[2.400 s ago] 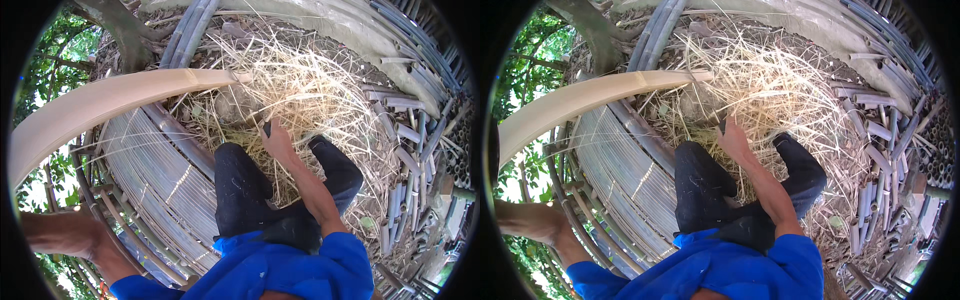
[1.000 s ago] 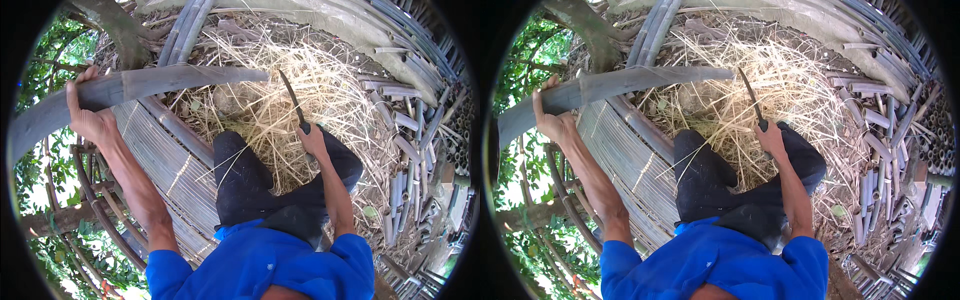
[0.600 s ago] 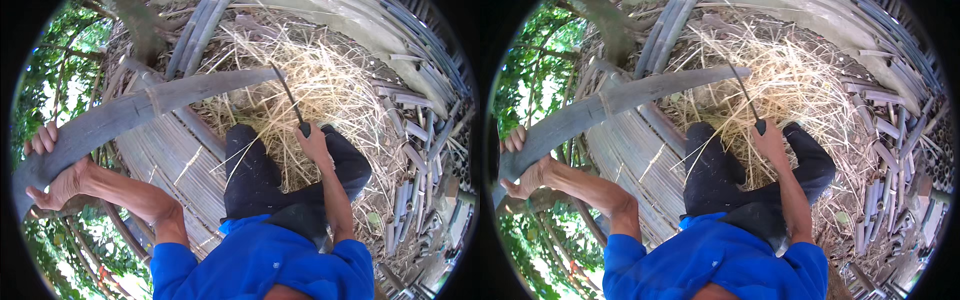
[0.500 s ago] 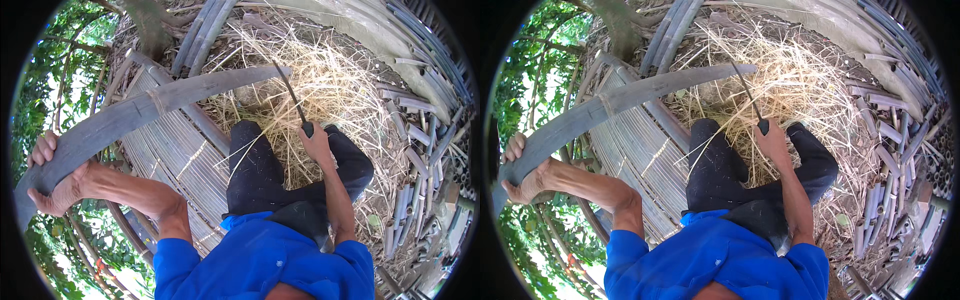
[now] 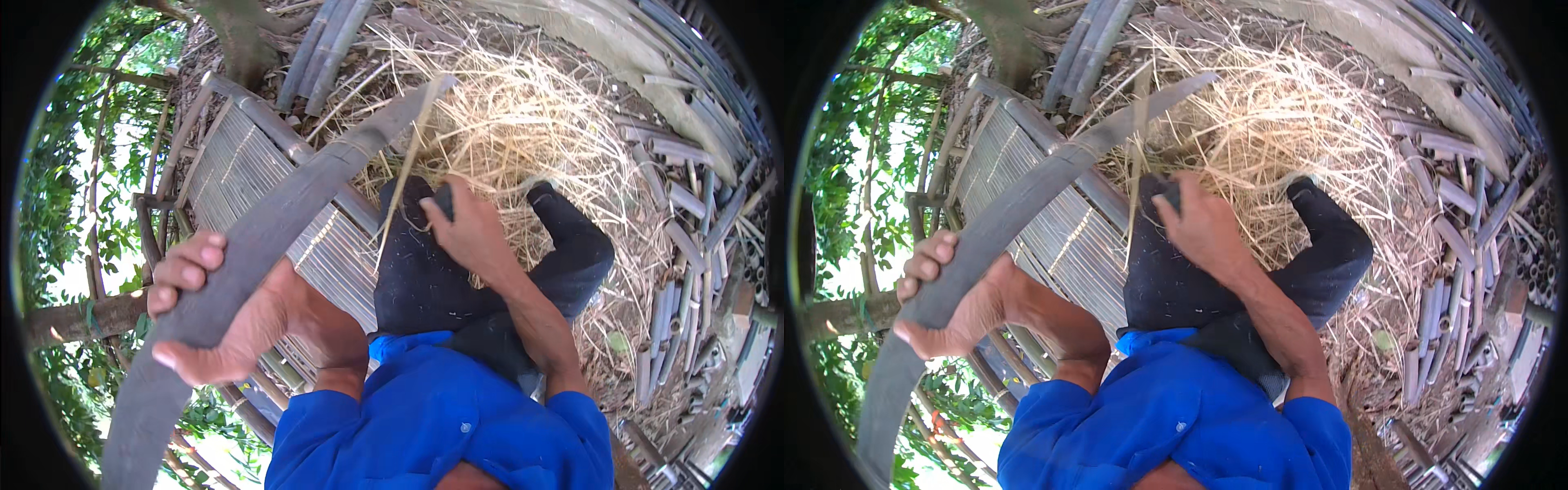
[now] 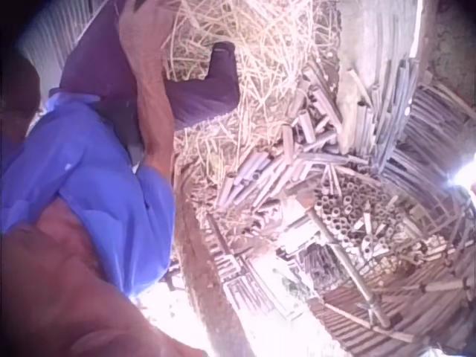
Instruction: The person strips thin layers from bamboo stalks using a knife, working in an outdoor workshop area.
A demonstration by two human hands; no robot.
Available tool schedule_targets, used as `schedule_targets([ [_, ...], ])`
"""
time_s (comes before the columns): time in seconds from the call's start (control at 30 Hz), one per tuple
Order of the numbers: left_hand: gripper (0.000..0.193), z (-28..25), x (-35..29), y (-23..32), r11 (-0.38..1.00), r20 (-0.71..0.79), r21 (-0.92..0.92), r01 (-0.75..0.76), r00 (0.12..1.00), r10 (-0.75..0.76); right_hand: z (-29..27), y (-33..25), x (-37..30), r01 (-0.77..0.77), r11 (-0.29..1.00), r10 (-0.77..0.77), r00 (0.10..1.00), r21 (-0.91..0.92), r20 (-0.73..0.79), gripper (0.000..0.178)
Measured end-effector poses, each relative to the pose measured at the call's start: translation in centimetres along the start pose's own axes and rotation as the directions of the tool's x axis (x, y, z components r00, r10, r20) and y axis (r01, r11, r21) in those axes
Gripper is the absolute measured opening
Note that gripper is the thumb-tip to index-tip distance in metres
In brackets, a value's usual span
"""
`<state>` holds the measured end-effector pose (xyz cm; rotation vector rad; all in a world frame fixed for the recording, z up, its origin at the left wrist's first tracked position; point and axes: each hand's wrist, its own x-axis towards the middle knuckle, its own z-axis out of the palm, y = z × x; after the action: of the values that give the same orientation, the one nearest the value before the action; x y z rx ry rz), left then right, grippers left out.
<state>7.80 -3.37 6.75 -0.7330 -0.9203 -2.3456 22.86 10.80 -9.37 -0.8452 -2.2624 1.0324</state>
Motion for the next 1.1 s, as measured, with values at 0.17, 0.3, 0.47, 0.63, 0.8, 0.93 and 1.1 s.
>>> schedule_targets([
  [0.17,0.046,0.5,-1.3,1.7,1.000,0.018,-0.009,-0.010,1.000,0.010,0.6,-3.8,-2.1,0.266,0.957,-0.262,0.964,0.118,-0.044,0.036],
  [0.3,0.049,0.2,-2.6,1.2,0.995,0.121,-0.075,0.065,0.991,-0.056,-0.4,-2.2,-0.4,0.101,0.991,-0.103,0.994,0.084,0.021,0.028],
  [0.47,0.041,0.8,-2.7,1.4,1.000,0.025,0.009,-0.004,1.000,0.004,-0.6,-3.3,-2.5,0.348,0.927,-0.358,0.932,0.138,0.054,0.028],
  [0.63,0.040,1.4,-3.0,0.8,0.998,0.071,-0.055,0.015,0.997,-0.011,-0.5,-0.8,-0.3,0.154,0.987,-0.153,0.988,0.051,-0.009,0.028],
  [0.8,0.040,1.4,-3.5,1.2,0.996,0.187,-0.068,0.057,0.981,-0.043,-0.2,-0.2,-0.1,0.043,0.999,-0.043,0.999,0.032,0.011,0.032],
  [0.93,0.041,0.8,-3.8,2.0,0.998,0.225,-0.038,0.047,0.974,-0.037,-1.5,-1.6,-1.8,0.252,0.965,-0.256,0.965,0.078,0.051,0.031],
  [1.1,0.043,1.1,-4.3,2.0,0.997,0.325,-0.044,0.064,0.945,-0.047,0.0,2.2,1.1,0.008,1.000,-0.006,0.997,-0.018,0.074,0.031],
])
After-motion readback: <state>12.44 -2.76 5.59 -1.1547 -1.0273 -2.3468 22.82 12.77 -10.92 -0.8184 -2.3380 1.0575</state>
